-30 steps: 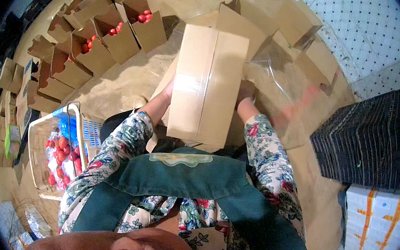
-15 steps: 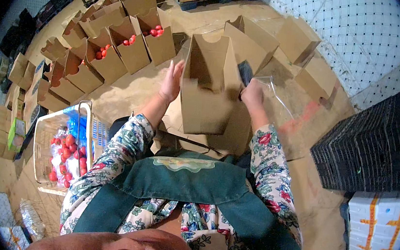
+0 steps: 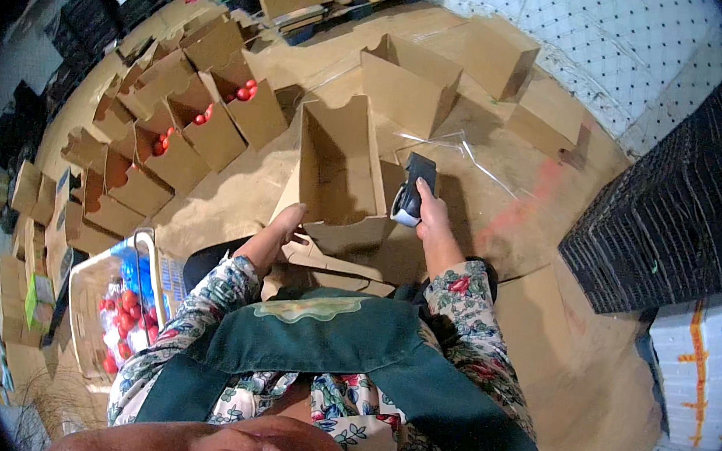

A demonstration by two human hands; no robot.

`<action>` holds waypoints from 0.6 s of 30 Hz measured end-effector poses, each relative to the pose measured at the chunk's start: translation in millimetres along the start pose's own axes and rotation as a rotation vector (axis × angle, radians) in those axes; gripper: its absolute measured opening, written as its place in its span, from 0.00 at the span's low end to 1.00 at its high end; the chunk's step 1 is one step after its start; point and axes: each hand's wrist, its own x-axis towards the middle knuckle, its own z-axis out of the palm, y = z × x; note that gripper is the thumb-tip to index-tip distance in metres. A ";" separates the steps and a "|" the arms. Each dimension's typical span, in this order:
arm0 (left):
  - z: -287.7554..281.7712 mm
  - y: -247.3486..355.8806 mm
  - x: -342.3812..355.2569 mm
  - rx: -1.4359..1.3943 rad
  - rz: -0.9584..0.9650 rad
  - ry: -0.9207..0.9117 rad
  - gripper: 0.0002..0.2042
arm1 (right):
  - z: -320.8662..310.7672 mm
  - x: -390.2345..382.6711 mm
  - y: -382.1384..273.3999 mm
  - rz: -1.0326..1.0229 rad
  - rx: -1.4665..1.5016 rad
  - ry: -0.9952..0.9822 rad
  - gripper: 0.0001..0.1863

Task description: The person sits on the floor and uses a handheld tape dispenser to seal cardboard boxes. They fold the flaps of the boxes and apply tape to the seams to close them securely. The person handles multiple boxes in succession, moving them aside after sealing.

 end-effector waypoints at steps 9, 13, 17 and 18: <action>7.1 3.7 -5.6 -0.024 0.146 0.076 0.18 | 7.0 2.5 -51.8 -0.163 0.288 -0.034 0.12; -24.6 -33.4 15.8 -0.035 0.244 0.053 0.17 | -1.8 6.9 -71.6 -0.174 0.443 -0.034 0.11; 4.3 0.4 -50.6 -0.252 0.109 0.125 0.18 | -24.8 7.7 -90.3 -0.215 0.558 -0.031 0.12; -0.3 0.1 -64.2 -0.255 0.074 0.102 0.17 | -22.5 5.2 -91.9 -0.221 0.599 -0.004 0.13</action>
